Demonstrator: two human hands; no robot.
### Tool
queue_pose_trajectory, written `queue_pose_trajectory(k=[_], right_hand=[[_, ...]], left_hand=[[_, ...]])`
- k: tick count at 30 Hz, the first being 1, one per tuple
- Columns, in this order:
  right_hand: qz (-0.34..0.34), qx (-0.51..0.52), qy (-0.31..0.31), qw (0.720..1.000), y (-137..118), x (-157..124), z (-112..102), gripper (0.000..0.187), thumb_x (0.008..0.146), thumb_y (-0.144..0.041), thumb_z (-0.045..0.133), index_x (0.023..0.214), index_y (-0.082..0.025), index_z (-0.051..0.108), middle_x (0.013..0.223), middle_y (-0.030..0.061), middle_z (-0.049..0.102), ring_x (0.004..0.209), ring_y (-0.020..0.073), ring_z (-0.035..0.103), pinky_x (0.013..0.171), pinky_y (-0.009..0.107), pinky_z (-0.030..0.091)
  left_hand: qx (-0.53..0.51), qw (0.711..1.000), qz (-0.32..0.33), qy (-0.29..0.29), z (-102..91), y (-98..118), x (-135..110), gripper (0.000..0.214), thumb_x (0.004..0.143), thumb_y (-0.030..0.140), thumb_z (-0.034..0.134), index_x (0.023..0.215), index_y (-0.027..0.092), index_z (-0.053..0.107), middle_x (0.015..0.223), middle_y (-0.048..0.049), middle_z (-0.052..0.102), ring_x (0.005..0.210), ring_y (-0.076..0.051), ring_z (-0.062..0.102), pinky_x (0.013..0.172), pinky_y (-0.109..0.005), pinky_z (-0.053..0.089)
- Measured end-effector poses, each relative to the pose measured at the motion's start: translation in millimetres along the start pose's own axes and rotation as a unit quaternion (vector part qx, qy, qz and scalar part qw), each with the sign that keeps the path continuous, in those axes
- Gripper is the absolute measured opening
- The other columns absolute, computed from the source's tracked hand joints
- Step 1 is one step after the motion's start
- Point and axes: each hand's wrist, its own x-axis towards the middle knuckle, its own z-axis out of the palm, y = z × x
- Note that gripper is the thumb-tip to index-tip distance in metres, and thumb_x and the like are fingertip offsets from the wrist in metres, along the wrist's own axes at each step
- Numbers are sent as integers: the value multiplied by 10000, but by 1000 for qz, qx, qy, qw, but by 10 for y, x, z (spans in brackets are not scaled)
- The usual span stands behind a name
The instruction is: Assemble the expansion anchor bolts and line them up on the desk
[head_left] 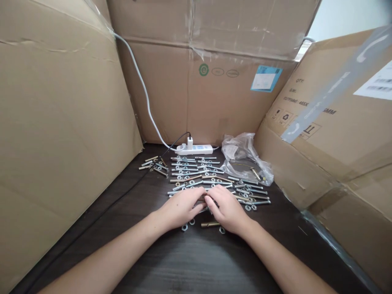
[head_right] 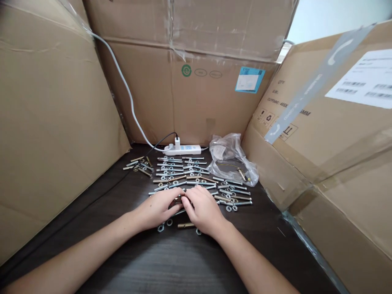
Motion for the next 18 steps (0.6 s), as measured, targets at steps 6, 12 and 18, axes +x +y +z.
queue_pose_trajectory(k=[6,12,18], right_hand=[[21,4,-2,1000,12,-7,15,342,982,-256,341,704,-196,533,706,28,575,732,171,475,712,317,369],[32,33,18,999,-25,-6,-25,99,903,-255,499,901,-190,573,855,43,609,806,184,517,748,325,393],[20,23,2,1000,-4,-7,19,159,936,-236,428,845,-189,550,801,42,595,770,183,495,727,323,389]], left_hand=[[10,1000,-8,-8,22,-36,13,112,899,253,466,962,196,539,926,-17,647,824,-178,605,706,-272,440],[10,1000,-15,-4,5,-85,16,144,895,231,460,1011,210,544,948,-12,654,834,-178,610,706,-273,440],[13,1000,-9,-8,4,-42,11,168,891,212,453,1028,198,551,989,-30,656,877,-187,616,744,-281,451]])
